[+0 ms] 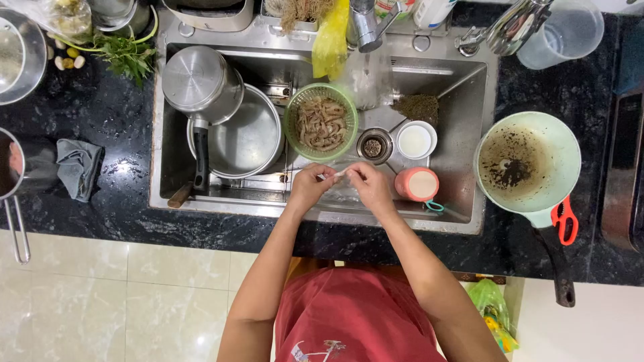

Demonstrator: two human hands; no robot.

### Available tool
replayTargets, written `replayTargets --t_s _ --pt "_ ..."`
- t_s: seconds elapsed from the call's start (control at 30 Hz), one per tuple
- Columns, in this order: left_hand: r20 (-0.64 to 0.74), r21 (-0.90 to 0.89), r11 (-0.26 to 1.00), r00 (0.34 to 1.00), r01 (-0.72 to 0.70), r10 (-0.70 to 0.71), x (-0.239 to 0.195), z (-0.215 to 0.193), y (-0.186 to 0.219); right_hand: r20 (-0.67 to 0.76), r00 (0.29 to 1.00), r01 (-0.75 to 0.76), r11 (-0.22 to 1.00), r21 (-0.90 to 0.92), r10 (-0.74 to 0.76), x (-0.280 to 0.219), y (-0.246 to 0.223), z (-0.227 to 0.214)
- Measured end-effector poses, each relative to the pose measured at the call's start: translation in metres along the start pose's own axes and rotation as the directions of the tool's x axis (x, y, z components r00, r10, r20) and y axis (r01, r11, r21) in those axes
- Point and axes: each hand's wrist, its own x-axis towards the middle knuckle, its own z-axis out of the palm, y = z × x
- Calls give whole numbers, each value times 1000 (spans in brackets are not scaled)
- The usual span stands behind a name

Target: Cleaning and preparing small shrimp in a kitchen sink.

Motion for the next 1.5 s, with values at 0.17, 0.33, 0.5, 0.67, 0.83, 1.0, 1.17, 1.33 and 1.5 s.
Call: replayTargets --t_s 0.17,0.33,0.5,0.67,0.83,1.0,1.17,1.33,1.5 --pt "56 -170 962 977 213 -206 -2 -7 -9 18 996 -87 986 143 85 -1 16 -3" --pt "59 -174 972 987 156 -148 -2 -11 -9 75 994 -91 992 90 85 1 39 4" --pt "49 -88 983 987 160 -156 -2 -7 1 179 976 -180 921 345 124 4 24 9" --pt "-5 114 993 999 -34 35 -2 -3 4 169 982 -118 970 214 83 2 12 9" --pt "13 214 977 1000 -17 15 -3 -5 19 119 989 -102 985 137 85 2 25 12" --pt "10 188 981 999 -36 34 -3 -7 17 66 994 -83 996 29 81 5 23 8" --pt "1 148 986 997 77 -78 -4 -11 20 85 996 -30 999 29 27 9 -5 -1" --pt "-8 164 986 1000 16 -15 -3 -8 16 106 991 93 995 -43 -88 9 -10 3" --pt "-12 189 982 1000 -9 11 -2 -5 17 77 987 150 983 -103 -143 10 -15 3"
